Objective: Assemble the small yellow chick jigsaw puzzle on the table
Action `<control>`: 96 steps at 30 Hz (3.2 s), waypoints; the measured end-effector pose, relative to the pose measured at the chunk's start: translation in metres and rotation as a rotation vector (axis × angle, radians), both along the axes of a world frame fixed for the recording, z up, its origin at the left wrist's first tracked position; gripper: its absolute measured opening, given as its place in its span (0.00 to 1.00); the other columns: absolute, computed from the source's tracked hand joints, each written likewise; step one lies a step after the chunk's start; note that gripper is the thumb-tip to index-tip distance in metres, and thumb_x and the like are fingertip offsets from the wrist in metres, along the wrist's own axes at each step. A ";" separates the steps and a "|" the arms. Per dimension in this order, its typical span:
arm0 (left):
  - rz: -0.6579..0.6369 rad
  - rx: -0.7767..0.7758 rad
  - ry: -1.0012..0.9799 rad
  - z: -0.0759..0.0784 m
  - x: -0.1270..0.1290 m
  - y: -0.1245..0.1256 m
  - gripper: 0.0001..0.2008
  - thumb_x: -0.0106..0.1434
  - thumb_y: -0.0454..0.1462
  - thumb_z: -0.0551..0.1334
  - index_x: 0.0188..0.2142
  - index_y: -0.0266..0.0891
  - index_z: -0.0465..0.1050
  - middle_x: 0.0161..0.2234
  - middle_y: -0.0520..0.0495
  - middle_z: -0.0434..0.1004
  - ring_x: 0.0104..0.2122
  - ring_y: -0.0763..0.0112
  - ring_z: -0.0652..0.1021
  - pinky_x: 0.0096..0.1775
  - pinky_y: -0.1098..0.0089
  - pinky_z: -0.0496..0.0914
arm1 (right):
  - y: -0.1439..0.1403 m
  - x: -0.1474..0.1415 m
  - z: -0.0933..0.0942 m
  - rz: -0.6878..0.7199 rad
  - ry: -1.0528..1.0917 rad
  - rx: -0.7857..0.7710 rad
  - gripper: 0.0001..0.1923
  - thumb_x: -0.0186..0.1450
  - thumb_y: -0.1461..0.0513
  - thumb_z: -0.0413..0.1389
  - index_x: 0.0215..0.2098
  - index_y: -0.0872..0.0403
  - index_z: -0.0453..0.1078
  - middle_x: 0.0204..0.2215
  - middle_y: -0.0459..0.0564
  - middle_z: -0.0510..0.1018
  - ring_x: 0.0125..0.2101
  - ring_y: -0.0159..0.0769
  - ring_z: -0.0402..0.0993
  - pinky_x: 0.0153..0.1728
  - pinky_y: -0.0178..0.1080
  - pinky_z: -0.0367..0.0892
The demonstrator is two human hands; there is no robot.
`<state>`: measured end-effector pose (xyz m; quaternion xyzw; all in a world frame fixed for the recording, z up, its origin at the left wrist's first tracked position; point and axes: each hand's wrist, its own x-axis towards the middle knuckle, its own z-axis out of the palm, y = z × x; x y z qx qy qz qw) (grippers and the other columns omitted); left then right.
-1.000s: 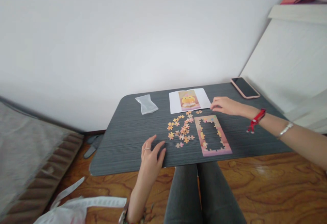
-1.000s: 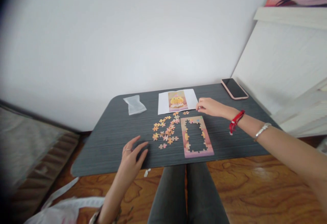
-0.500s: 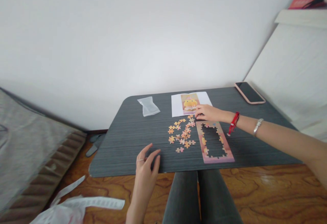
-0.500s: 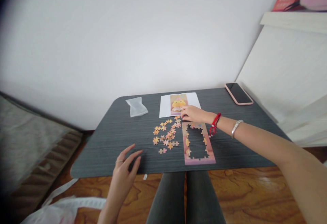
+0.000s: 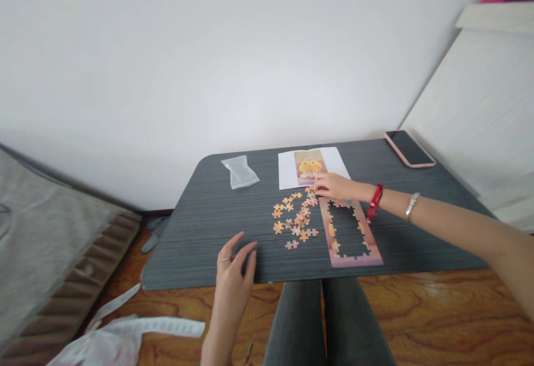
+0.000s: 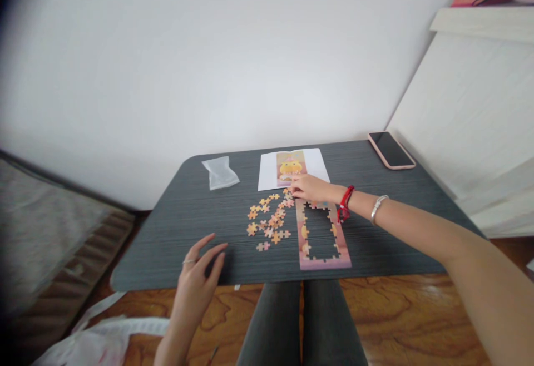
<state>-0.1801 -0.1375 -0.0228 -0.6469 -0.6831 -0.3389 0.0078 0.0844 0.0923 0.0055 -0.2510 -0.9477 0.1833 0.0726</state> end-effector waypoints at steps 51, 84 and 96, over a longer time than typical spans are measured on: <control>-0.569 0.189 -0.122 0.040 0.139 0.052 0.04 0.59 0.31 0.60 0.31 0.39 0.73 0.50 0.41 0.65 0.51 0.59 0.67 0.47 0.55 0.69 | -0.179 0.057 0.020 -0.530 0.408 0.152 0.05 0.65 0.63 0.50 0.34 0.53 0.68 0.31 0.49 0.70 0.32 0.34 0.68 0.34 0.37 0.63; -0.574 -0.075 -0.236 0.040 0.131 0.072 0.05 0.59 0.31 0.61 0.30 0.41 0.75 0.49 0.44 0.66 0.51 0.61 0.69 0.51 0.58 0.65 | -0.162 0.052 0.008 -0.509 0.577 0.062 0.10 0.65 0.59 0.51 0.36 0.53 0.73 0.30 0.49 0.72 0.28 0.32 0.68 0.29 0.35 0.66; -0.672 -0.157 -0.221 0.051 0.124 0.079 0.07 0.60 0.30 0.59 0.31 0.41 0.75 0.49 0.44 0.66 0.52 0.63 0.68 0.53 0.58 0.64 | -0.162 0.051 0.003 -0.437 0.541 0.227 0.10 0.66 0.61 0.48 0.36 0.51 0.72 0.31 0.50 0.72 0.33 0.35 0.70 0.35 0.38 0.68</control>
